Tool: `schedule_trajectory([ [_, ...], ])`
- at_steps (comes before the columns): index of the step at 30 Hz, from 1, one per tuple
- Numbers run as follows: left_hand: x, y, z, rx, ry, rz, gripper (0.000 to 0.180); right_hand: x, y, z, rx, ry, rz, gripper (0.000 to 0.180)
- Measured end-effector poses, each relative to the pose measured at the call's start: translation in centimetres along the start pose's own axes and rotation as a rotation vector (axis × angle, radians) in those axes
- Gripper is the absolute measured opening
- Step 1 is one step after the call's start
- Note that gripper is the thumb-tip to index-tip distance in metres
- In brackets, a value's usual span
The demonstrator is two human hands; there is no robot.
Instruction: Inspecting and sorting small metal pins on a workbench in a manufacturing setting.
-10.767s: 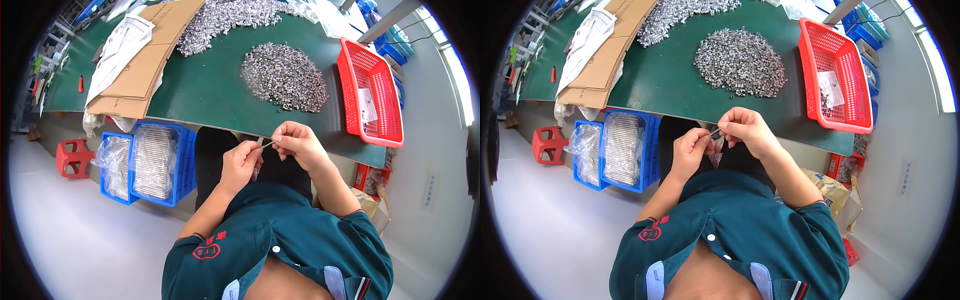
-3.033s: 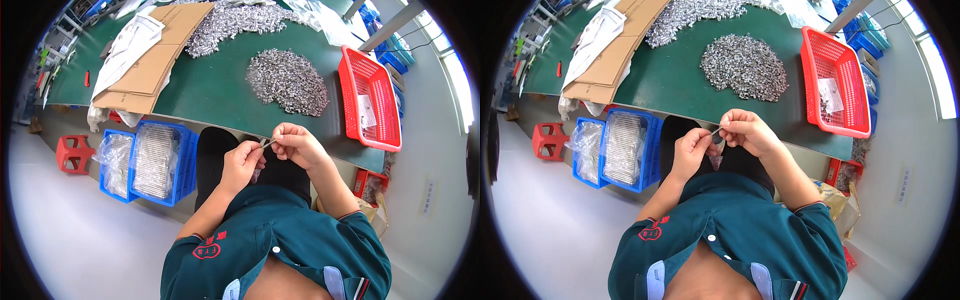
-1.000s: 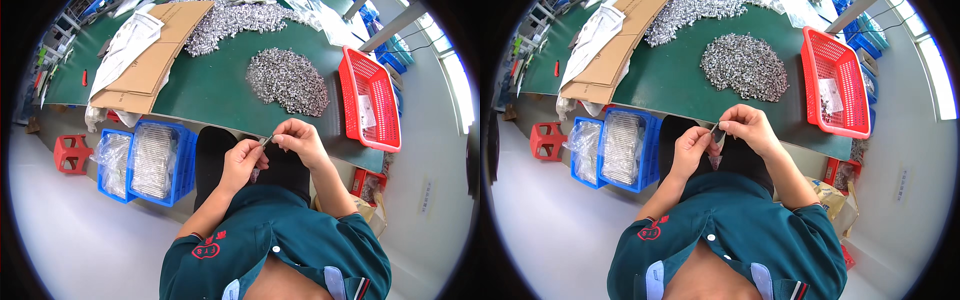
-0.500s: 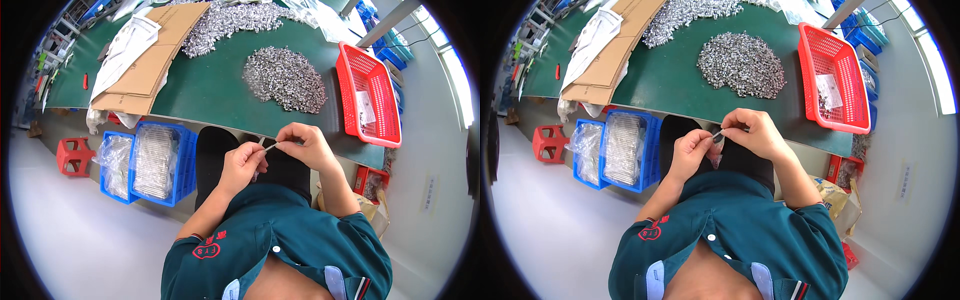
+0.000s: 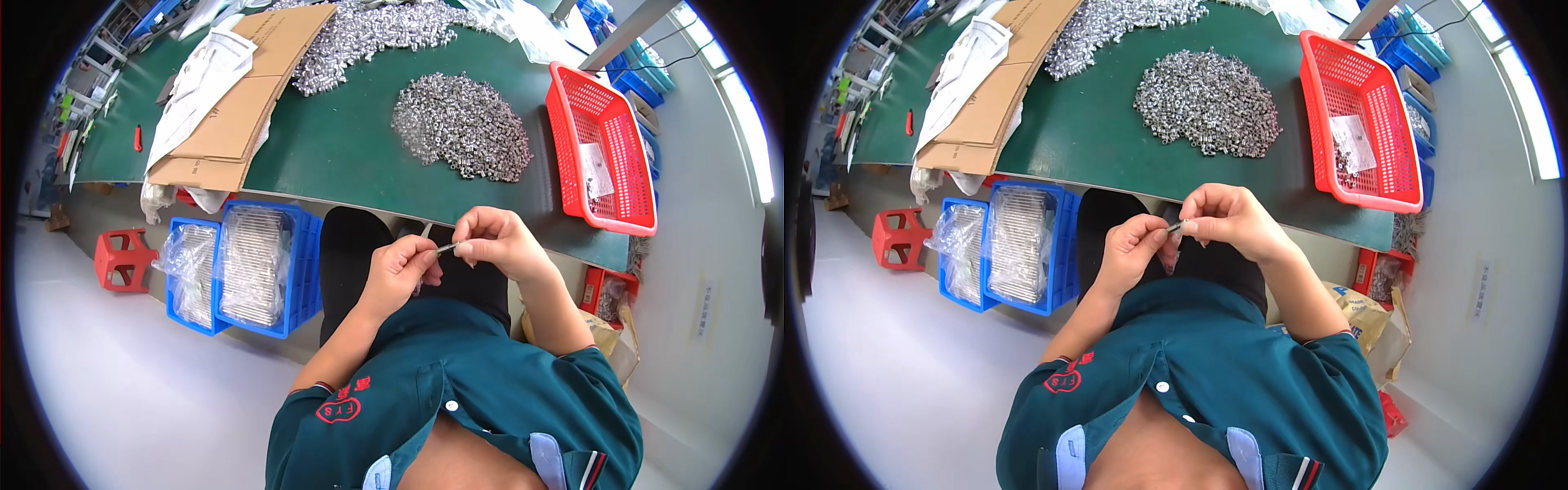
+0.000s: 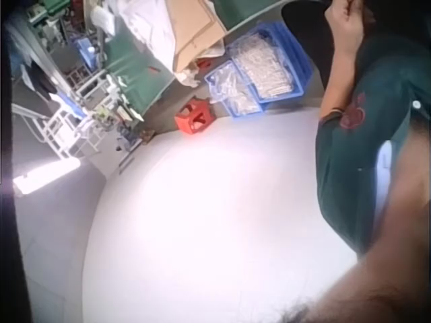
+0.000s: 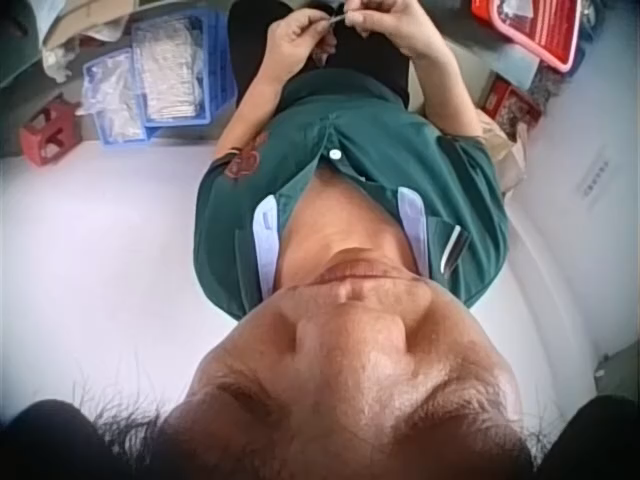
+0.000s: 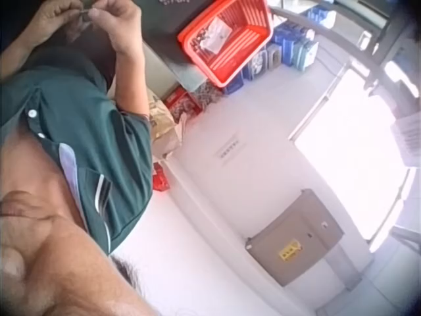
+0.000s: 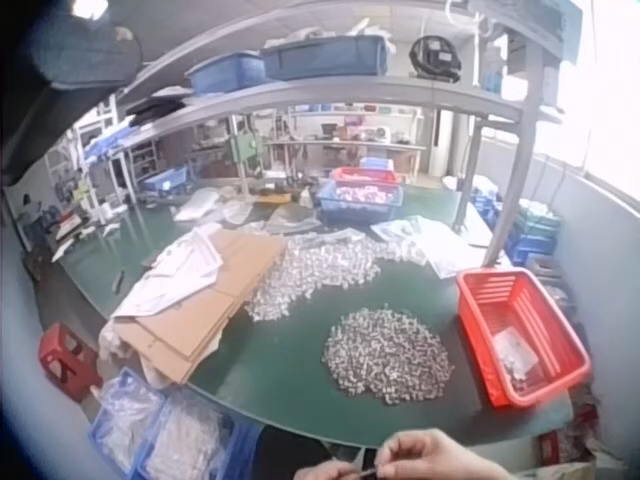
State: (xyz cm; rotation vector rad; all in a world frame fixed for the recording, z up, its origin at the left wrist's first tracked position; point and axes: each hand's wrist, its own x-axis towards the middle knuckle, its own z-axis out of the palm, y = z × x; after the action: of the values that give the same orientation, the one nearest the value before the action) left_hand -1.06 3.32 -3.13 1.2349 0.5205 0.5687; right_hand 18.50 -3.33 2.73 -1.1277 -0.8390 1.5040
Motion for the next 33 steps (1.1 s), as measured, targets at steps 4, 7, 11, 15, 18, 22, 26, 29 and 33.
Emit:
schedule_trajectory([
  [4,0.1,0.0,0.2,-0.027,0.043,0.059,0.01,0.2,1.0,0.3,0.427,-0.012,0.095,0.014],
  [7,0.1,0.2,0.4,-0.004,0.072,0.076,0.009,0.4,1.5,0.7,0.411,-0.003,0.1,0.011],
  [11,0.1,0.4,0.5,0.113,0.1,0.118,0.008,0.7,2.0,0.5,0.567,-0.036,0.224,0.01],
  [15,0.2,0.8,0.6,0.14,0.107,0.159,0.008,0.5,1.9,1.5,0.466,0.007,0.112,0.011],
  [18,0.2,0.8,0.6,0.001,0.079,0.05,0.01,0.1,2.6,2.5,-0.133,0.277,-0.223,0.012],
  [22,0.5,0.5,0.6,-0.227,-0.018,-0.031,0.015,-0.1,2.9,2.9,-0.448,0.352,-0.341,0.01],
  [26,0.5,0.6,0.2,-0.266,-0.022,-0.077,0.016,0.3,2.0,2.2,-0.365,0.272,-0.149,0.016],
  [29,0.5,0.0,-0.5,-0.305,0.034,-0.06,0.016,1.7,1.0,0.1,-0.602,0.401,-0.281,0.019],
  [33,0.6,-0.3,-0.9,-0.3,0.076,-0.071,0.016,4.3,0.3,-1.8,-1.103,0.654,-0.357,0.015],
])
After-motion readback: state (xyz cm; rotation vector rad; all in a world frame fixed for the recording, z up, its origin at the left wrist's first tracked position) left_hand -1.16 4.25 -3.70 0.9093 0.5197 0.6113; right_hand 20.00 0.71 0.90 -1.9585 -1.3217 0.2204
